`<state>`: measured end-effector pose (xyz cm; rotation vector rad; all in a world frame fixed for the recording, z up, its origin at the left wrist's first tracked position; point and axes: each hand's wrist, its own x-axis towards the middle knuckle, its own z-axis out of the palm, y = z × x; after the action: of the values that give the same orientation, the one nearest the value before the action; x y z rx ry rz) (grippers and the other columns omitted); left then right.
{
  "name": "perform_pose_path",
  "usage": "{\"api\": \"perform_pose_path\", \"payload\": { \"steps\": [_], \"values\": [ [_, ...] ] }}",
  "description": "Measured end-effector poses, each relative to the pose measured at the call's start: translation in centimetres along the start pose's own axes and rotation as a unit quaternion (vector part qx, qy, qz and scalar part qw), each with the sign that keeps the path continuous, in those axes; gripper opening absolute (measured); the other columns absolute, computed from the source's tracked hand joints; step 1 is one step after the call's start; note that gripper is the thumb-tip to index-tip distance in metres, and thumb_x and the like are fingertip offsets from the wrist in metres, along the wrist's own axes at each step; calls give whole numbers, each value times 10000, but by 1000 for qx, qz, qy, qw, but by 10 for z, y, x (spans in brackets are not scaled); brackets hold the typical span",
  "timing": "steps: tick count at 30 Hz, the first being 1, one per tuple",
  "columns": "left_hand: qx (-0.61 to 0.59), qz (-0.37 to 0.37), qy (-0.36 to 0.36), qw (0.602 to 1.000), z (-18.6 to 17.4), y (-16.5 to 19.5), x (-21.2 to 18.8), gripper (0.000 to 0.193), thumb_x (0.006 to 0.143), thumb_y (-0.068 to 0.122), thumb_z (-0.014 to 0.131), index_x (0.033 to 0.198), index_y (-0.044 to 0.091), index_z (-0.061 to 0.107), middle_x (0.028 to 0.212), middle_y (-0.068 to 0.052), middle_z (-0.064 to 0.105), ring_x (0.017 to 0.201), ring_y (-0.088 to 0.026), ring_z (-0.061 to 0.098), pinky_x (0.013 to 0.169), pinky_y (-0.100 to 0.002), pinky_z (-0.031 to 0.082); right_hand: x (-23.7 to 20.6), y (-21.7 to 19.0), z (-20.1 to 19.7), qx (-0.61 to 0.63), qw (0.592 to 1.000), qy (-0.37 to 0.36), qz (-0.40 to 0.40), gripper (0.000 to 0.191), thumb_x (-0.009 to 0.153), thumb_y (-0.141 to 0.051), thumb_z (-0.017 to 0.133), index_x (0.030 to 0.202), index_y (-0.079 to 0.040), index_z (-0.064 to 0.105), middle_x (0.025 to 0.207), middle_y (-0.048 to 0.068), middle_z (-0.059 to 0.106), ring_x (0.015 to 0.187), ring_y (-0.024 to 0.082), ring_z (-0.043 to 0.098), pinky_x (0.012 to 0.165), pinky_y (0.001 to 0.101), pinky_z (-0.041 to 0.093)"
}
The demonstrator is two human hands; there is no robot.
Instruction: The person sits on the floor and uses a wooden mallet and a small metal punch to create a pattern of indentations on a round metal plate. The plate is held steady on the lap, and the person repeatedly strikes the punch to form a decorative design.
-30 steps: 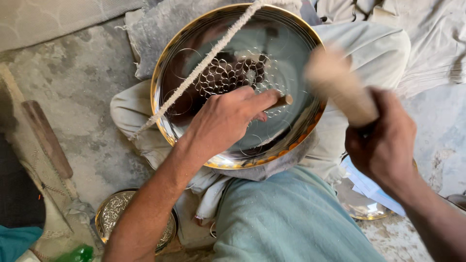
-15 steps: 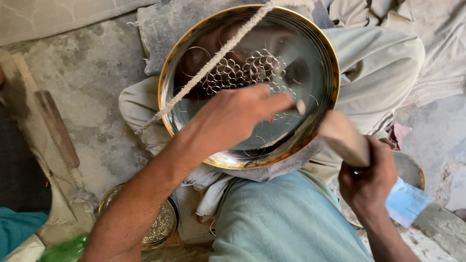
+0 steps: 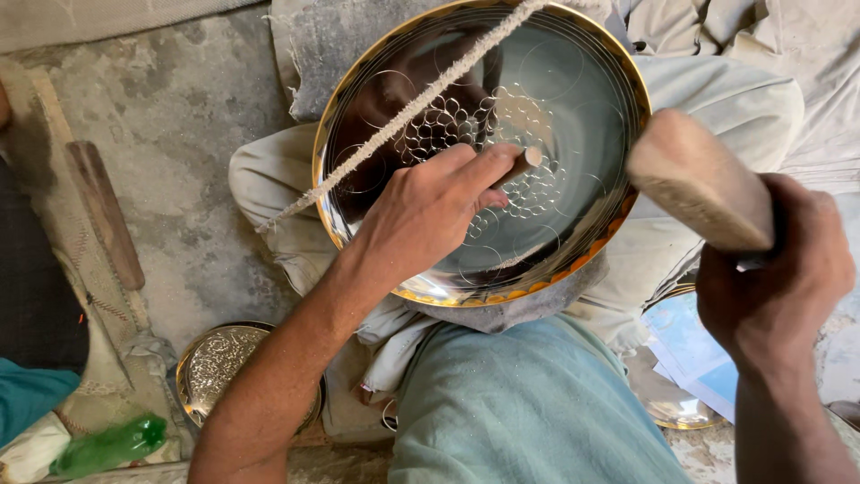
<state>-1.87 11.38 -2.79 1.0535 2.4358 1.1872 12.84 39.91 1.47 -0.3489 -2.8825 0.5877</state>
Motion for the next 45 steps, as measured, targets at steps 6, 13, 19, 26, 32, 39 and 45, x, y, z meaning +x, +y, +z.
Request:
{"api": "perform_pose_path", "payload": {
  "steps": [6, 13, 19, 26, 32, 39, 45],
  "values": [
    [11, 25, 13, 1000, 2, -1, -3, 353, 991, 118, 678, 1332, 136, 591, 890, -78, 649, 749, -239, 726, 606, -366, 619, 31, -25, -13, 41, 997, -28, -51, 476, 841, 91, 700, 1297, 9, 590, 1064, 160, 675, 966, 241, 676, 881, 353, 552],
    [-38, -36, 132, 990, 18, -1, -21, 347, 996, 152, 720, 1294, 68, 562, 940, -105, 668, 784, -242, 729, 643, -327, 626, 74, -65, -22, -205, 951, -90, -213, 478, 735, 50, 735, 1198, -51, 675, 895, 160, 687, 799, 345, 667, 690, 466, 487],
    [-56, -116, 297, 946, 43, 14, -48, 235, 1058, 202, 705, 1208, 48, 611, 977, -117, 680, 859, -286, 706, 733, -399, 562, 105, -125, -43, -255, 912, -138, -292, 408, 872, -71, 751, 1269, -93, 662, 985, 129, 667, 855, 286, 650, 775, 414, 505],
    [-53, -216, 377, 899, 78, 18, -65, 217, 1023, 210, 665, 1088, 11, 605, 917, -106, 665, 740, -262, 687, 629, -374, 550, 110, -174, -54, -318, 849, -122, -404, 453, 853, -231, 747, 1289, -126, 679, 965, 47, 673, 831, 221, 659, 710, 363, 521],
    [-74, -250, 359, 896, 86, 12, -68, 231, 992, 177, 737, 944, 20, 575, 812, -61, 642, 666, -205, 648, 604, -340, 504, 111, -177, -52, -301, 861, -140, -386, 437, 854, -155, 766, 1280, -108, 682, 968, 74, 672, 849, 266, 658, 721, 375, 515],
    [-96, -149, 325, 929, 56, 14, -51, 194, 1040, 199, 697, 1046, 40, 585, 938, -70, 663, 795, -237, 705, 660, -355, 556, 116, -140, -47, -207, 920, -156, -293, 553, 750, 22, 765, 1284, -84, 672, 1034, 147, 667, 946, 353, 668, 848, 432, 534],
    [-60, -85, 211, 972, 26, 8, -37, 243, 1019, 181, 722, 1189, 56, 602, 990, -113, 666, 865, -292, 704, 713, -413, 571, 115, -108, -38, -142, 945, -169, -241, 536, 719, 34, 744, 1241, -51, 658, 1054, 176, 671, 995, 375, 673, 860, 470, 542]
  ]
}}
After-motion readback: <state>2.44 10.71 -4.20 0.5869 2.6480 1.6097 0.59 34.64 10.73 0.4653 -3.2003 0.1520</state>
